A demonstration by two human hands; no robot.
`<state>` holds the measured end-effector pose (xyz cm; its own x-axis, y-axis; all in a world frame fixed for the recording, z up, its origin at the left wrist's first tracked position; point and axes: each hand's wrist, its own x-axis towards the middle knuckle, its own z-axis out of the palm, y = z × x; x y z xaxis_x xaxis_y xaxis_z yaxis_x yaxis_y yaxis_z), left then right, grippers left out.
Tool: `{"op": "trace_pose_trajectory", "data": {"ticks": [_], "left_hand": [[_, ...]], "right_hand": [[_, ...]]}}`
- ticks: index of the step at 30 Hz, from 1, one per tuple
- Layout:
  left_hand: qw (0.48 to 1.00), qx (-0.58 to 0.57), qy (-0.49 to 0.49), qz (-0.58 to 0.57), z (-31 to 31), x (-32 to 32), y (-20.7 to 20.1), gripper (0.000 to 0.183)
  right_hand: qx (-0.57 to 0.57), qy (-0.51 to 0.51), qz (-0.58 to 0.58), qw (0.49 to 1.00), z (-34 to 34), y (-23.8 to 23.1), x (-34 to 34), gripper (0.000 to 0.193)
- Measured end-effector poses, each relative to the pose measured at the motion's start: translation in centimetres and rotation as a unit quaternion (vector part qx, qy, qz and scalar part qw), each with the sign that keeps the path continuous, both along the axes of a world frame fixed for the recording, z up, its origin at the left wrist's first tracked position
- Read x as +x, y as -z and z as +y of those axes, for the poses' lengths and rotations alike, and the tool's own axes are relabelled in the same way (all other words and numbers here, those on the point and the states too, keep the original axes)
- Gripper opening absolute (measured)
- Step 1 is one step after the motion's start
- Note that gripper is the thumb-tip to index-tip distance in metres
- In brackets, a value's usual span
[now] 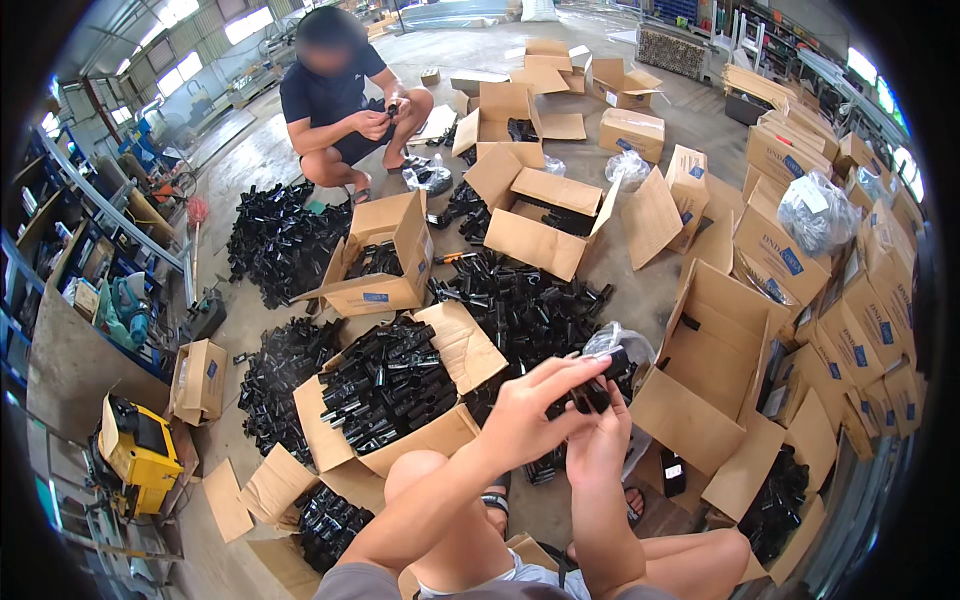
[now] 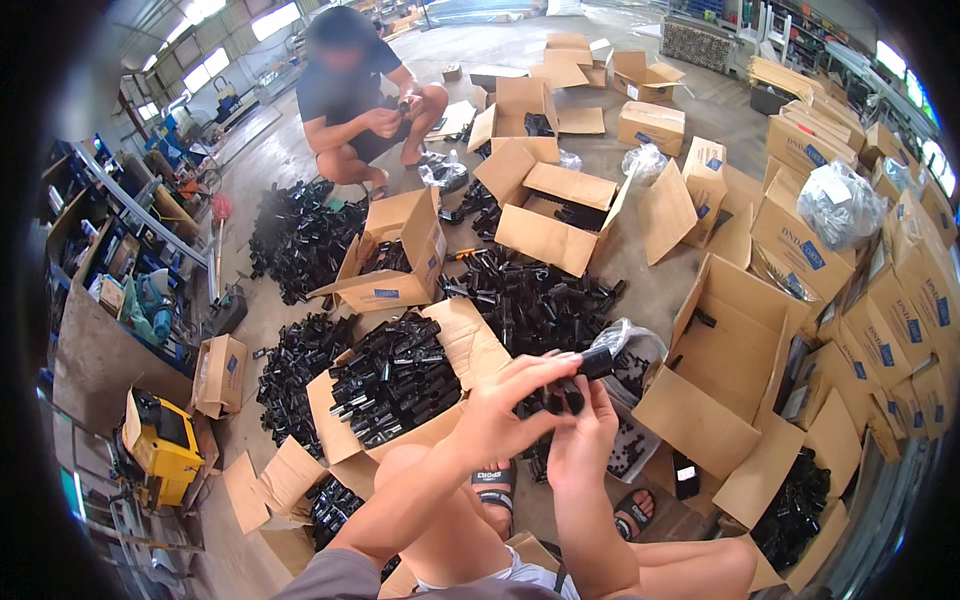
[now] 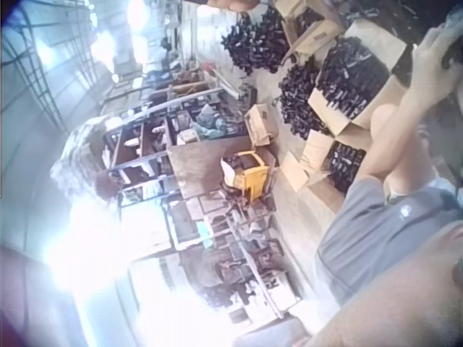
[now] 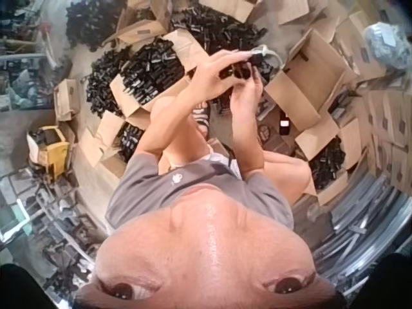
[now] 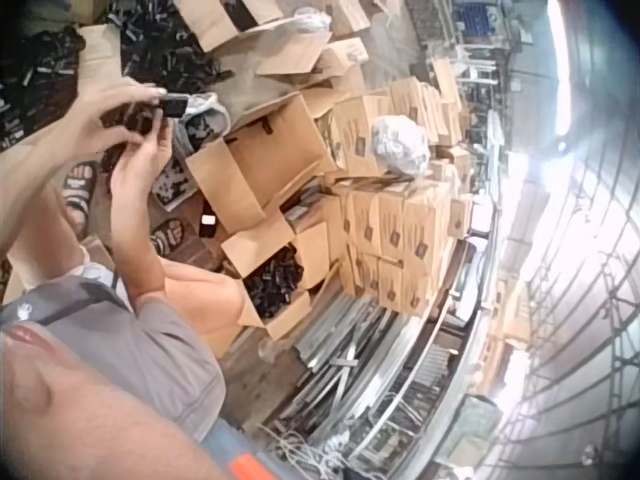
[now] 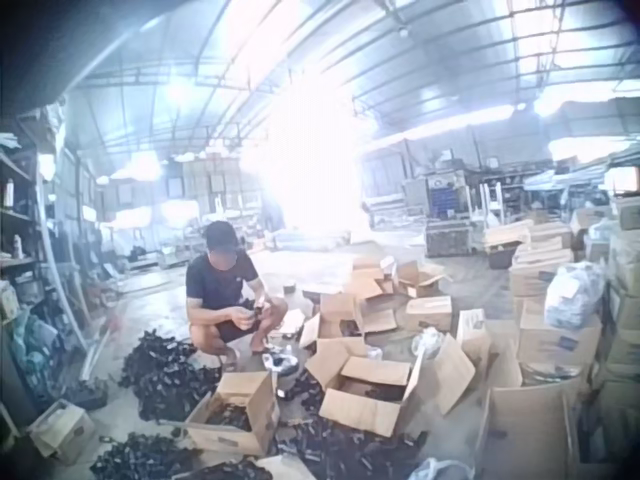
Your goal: The person sits on the floor among cardboard boxes and attaches small plastic pieces to a larger black plastic component by hand.
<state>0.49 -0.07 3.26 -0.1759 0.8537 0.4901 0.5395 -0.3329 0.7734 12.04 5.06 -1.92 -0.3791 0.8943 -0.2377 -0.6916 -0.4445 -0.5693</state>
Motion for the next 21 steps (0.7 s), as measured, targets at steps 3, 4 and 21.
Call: {"op": "trace_pose_trajectory", "data": {"ticks": [3,4,21], "left_hand": [[0.995,-0.008,0.037,-0.095,0.1,0.5,0.6,0.067],[0.966,-0.053,0.035,-0.249,0.4,0.9,1.3,0.063],[0.729,-0.231,-0.007,-0.645,0.4,-1.5,3.8,0.032]], "right_hand": [[-0.020,0.001,-0.005,1.000,0.5,0.2,0.8,0.018],[-0.017,0.008,-0.011,1.000,0.6,1.1,1.0,0.020],[0.166,0.031,-0.280,0.945,3.5,6.0,0.6,0.020]]}}
